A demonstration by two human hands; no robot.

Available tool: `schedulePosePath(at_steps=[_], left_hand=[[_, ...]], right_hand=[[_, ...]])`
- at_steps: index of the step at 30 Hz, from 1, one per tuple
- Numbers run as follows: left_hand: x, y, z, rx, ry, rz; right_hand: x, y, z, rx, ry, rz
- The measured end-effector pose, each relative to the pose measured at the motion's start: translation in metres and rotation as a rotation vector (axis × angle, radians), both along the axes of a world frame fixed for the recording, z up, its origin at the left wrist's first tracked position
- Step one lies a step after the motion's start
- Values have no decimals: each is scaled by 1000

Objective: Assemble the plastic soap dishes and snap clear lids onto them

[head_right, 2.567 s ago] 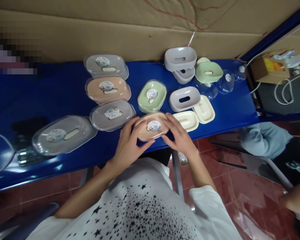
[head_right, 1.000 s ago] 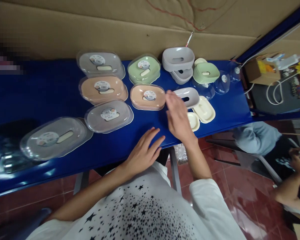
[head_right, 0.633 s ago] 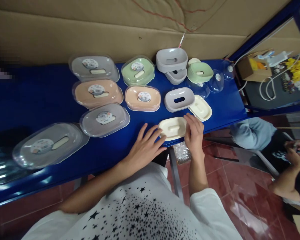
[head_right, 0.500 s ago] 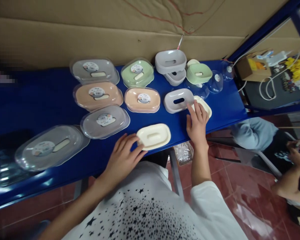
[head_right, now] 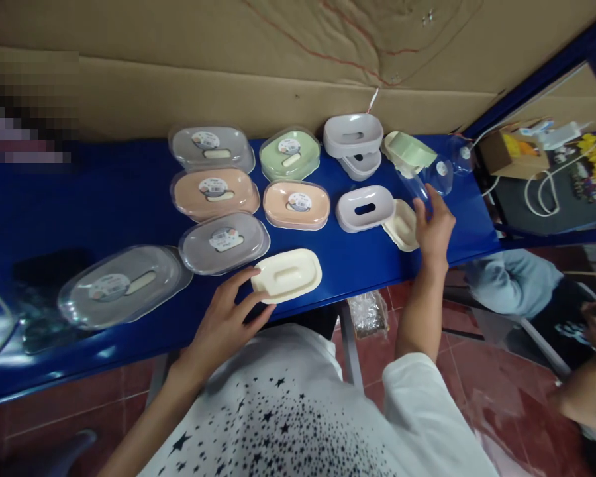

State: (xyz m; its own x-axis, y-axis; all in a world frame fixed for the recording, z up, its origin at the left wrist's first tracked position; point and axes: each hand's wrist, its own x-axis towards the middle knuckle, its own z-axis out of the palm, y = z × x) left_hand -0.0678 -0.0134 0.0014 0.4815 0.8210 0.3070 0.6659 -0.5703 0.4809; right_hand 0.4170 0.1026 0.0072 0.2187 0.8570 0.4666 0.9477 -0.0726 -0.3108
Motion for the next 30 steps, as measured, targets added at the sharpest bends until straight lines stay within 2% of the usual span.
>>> schedulePosePath(at_steps=[3, 5, 6, 8, 11, 13, 15, 17, 20, 24, 26, 28, 30], left_hand=[[-1, 6, 0, -67, -30, -31], [-4, 9, -2, -112, -47, -55], [-6, 10, -3, -131, -56, -65], [-9, 12, -5, -175, -85, -74], [-11, 14, -8, -258, -152, -61], [-11, 14, -9, -289, -184, -62], [-11, 14, -11, -296, -194, -69], [-11, 11, -11, -292, -178, -67], [-13, 4, -7, -248, -97, -56], [-25, -9, 1, -157, -4, -121], [-33, -14, 4, -135, 3, -144], [-38, -17, 4, -128, -4, -141], [-39, -18, 3, -138, -3, -126]], right_hand=[[-27, -46, 4, 200, 71, -11], [-61, -82, 3, 296, 101, 50], [-82, -98, 2, 296, 108, 122], [-124, -124, -4, 219, 132, 319], [-174, -142, -15, 38, 196, 625], [-191, -142, -22, -47, 219, 741], [-196, -138, -24, -89, 224, 786], [-192, -131, -22, -100, 227, 747], [-180, -122, -14, -120, 208, 608], [-152, -110, -7, -220, 80, 552], [-128, -102, -10, -163, 6, 408], [-100, -97, -15, -80, -67, 177], [-75, -99, -19, -72, -124, 13]])
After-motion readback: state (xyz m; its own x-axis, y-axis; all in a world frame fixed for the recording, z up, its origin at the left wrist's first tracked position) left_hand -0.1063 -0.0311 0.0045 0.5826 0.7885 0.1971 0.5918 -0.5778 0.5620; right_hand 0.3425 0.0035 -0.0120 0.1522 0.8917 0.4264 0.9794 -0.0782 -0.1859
